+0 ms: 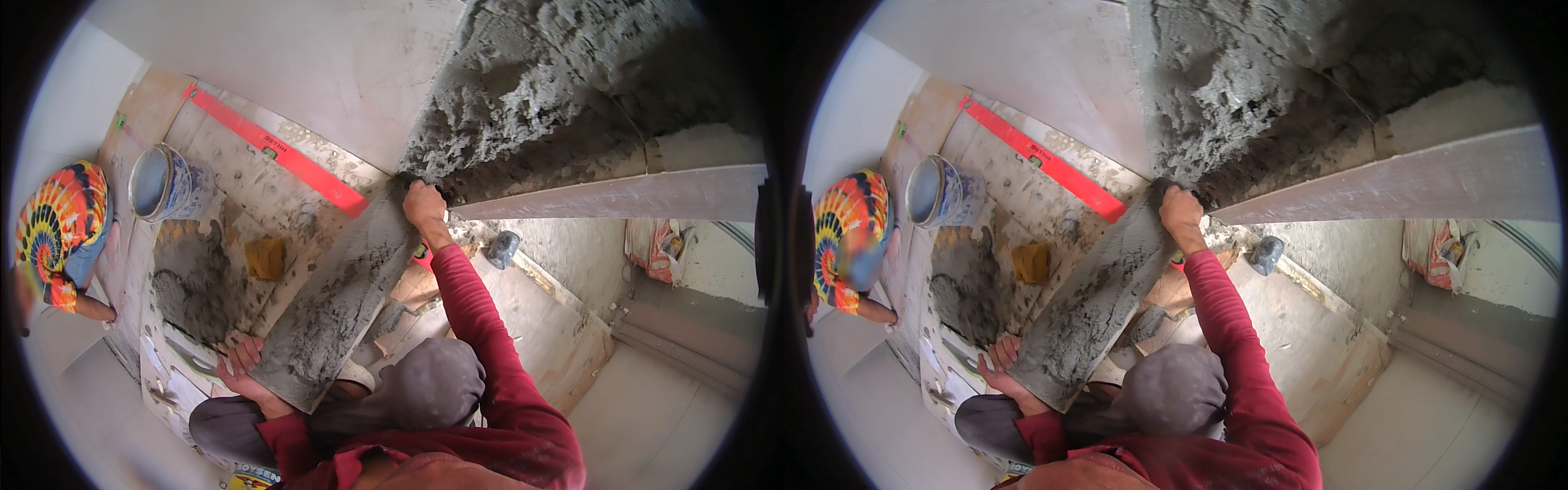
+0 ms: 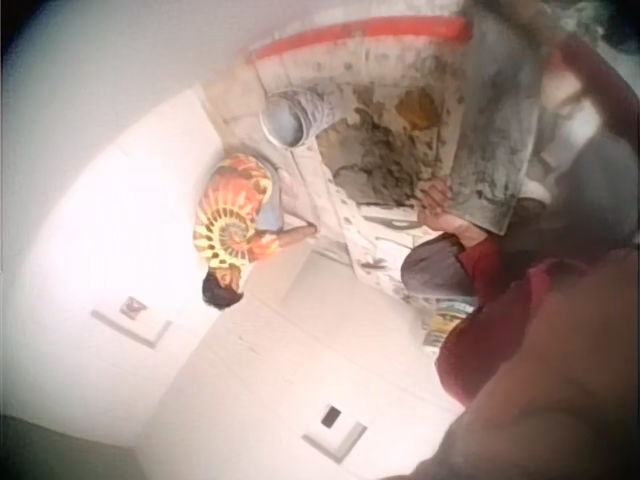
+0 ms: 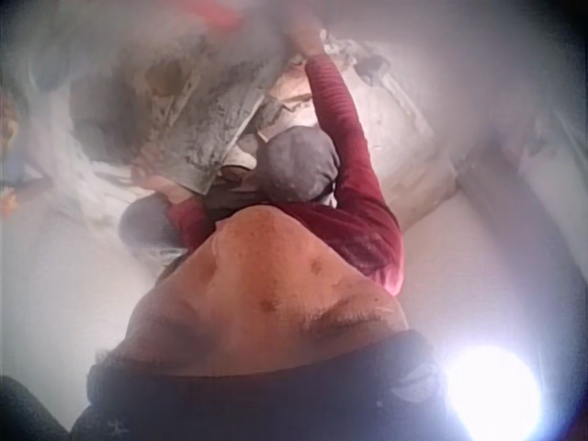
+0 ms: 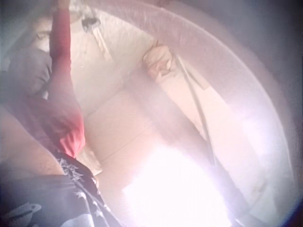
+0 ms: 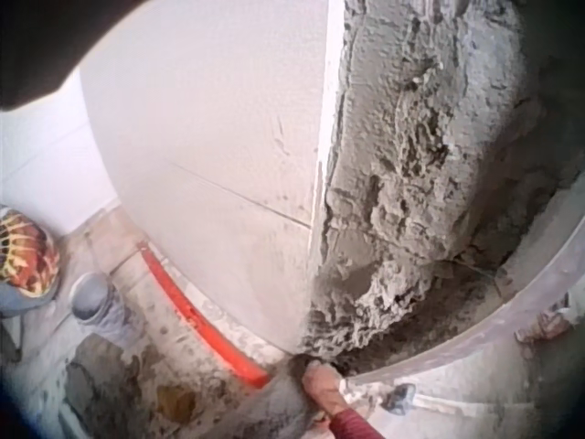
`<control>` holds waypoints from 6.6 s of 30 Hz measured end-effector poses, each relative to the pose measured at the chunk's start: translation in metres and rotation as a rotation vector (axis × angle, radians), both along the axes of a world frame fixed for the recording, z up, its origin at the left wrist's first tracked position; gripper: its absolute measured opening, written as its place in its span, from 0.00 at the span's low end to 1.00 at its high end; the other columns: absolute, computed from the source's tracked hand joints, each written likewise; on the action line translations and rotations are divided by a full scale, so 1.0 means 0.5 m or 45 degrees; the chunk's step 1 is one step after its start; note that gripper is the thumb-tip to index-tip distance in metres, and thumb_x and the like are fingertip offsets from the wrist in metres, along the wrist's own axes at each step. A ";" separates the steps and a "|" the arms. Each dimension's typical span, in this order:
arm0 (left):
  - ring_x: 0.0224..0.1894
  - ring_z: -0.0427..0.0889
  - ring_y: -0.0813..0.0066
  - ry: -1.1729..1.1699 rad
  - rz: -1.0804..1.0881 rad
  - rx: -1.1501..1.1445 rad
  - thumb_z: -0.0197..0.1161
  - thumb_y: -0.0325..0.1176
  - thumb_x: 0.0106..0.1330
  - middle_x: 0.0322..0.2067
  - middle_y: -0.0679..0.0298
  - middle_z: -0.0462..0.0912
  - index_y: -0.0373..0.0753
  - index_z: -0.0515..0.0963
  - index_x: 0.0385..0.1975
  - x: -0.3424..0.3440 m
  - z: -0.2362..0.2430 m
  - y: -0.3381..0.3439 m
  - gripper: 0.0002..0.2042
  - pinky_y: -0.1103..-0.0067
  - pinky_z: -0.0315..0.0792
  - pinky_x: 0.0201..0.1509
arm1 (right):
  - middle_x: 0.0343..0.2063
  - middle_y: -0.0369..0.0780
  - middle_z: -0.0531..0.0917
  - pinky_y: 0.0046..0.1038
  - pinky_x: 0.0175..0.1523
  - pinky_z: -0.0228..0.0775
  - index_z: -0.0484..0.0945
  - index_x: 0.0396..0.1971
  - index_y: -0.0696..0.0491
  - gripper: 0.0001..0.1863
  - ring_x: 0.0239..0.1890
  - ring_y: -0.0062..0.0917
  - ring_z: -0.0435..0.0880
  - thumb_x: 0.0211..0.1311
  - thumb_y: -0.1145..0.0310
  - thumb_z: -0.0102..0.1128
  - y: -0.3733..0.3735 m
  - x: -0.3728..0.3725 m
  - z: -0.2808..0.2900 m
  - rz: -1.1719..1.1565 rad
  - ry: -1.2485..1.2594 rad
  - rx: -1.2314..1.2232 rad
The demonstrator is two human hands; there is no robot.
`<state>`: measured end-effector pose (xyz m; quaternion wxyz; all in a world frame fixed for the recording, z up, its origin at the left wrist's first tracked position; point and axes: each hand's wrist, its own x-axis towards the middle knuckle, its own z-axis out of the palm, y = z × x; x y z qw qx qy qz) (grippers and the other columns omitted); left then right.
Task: The person installs ceramic tiles on a wall using a trowel to apply adhesive, a hammer to tap tiles into place, and a spirit level to verify alignment. The person repeatedly scoops adhesive, spreads it on the wall, places tiles, and checks for levelness.
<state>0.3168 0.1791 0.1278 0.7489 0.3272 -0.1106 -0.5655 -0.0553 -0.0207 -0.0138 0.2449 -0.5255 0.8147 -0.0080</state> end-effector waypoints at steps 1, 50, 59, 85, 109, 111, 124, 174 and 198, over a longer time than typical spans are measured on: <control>0.26 0.60 0.73 -0.010 -0.001 0.006 0.49 0.47 0.72 0.13 0.70 0.55 0.52 0.57 0.12 -0.001 0.001 -0.001 0.23 0.74 0.57 0.41 | 0.40 0.54 0.87 0.48 0.51 0.80 0.80 0.45 0.56 0.14 0.47 0.50 0.87 0.69 0.66 0.50 0.004 -0.004 -0.011 -0.004 -0.005 -0.049; 0.26 0.60 0.72 -0.008 -0.038 -0.030 0.42 0.47 0.74 0.14 0.69 0.59 0.51 0.59 0.13 -0.012 0.012 0.007 0.22 0.72 0.58 0.42 | 0.31 0.35 0.88 0.21 0.40 0.79 0.85 0.33 0.56 0.04 0.32 0.14 0.83 0.61 0.75 0.73 0.028 0.231 0.264 0.081 -1.771 -0.884; 0.27 0.60 0.74 0.068 -0.003 -0.021 0.51 0.48 0.71 0.15 0.70 0.57 0.51 0.56 0.13 -0.022 0.012 0.023 0.22 0.74 0.58 0.43 | 0.38 0.51 0.85 0.45 0.49 0.77 0.81 0.35 0.57 0.08 0.43 0.46 0.85 0.63 0.67 0.62 -0.057 0.371 0.220 0.798 -1.121 -0.672; 0.25 0.59 0.74 -0.069 0.131 0.140 0.50 0.48 0.70 0.15 0.71 0.53 0.52 0.52 0.13 -0.057 0.065 -0.006 0.22 0.74 0.59 0.41 | 0.51 0.44 0.75 0.36 0.58 0.69 0.79 0.53 0.51 0.23 0.54 0.37 0.75 0.60 0.58 0.60 0.562 -0.031 0.019 0.875 -0.221 -0.393; 0.25 0.57 0.70 -0.100 0.019 0.101 0.48 0.47 0.71 0.15 0.68 0.53 0.51 0.52 0.13 -0.010 0.077 -0.063 0.23 0.72 0.59 0.42 | 0.19 0.35 0.77 0.29 0.25 0.69 0.77 0.34 0.55 0.14 0.16 0.28 0.76 0.73 0.60 0.55 0.503 -0.232 0.296 0.278 -0.997 0.183; 0.25 0.57 0.70 -0.061 0.020 0.102 0.47 0.46 0.72 0.14 0.68 0.53 0.51 0.52 0.12 -0.004 0.073 -0.061 0.23 0.72 0.59 0.42 | 0.19 0.31 0.75 0.24 0.22 0.65 0.76 0.33 0.55 0.13 0.15 0.19 0.73 0.74 0.61 0.53 0.472 -0.218 0.349 -0.340 -1.386 0.447; 0.25 0.59 0.70 -0.019 -0.078 -0.024 0.46 0.47 0.72 0.13 0.68 0.56 0.51 0.56 0.11 -0.009 0.057 -0.048 0.24 0.71 0.58 0.43 | 0.23 0.36 0.74 0.16 0.11 0.49 0.76 0.42 0.60 0.09 0.12 0.12 0.62 0.72 0.70 0.54 0.230 -0.189 0.280 -0.976 -1.566 0.524; 0.23 0.59 0.73 -0.069 -0.054 -0.044 0.43 0.48 0.74 0.13 0.69 0.56 0.51 0.57 0.11 -0.018 0.051 -0.034 0.25 0.72 0.58 0.39 | 0.21 0.35 0.76 0.21 0.12 0.53 0.79 0.31 0.57 0.09 0.12 0.15 0.68 0.70 0.69 0.58 0.314 -0.113 0.205 -1.056 -1.471 0.085; 0.24 0.59 0.72 -0.086 -0.017 -0.013 0.47 0.48 0.73 0.13 0.70 0.55 0.51 0.57 0.10 -0.033 0.056 -0.035 0.24 0.72 0.61 0.42 | 0.16 0.36 0.78 0.28 0.19 0.61 0.83 0.30 0.64 0.15 0.15 0.19 0.72 0.69 0.66 0.59 0.280 -0.003 0.042 -0.932 -0.756 -0.497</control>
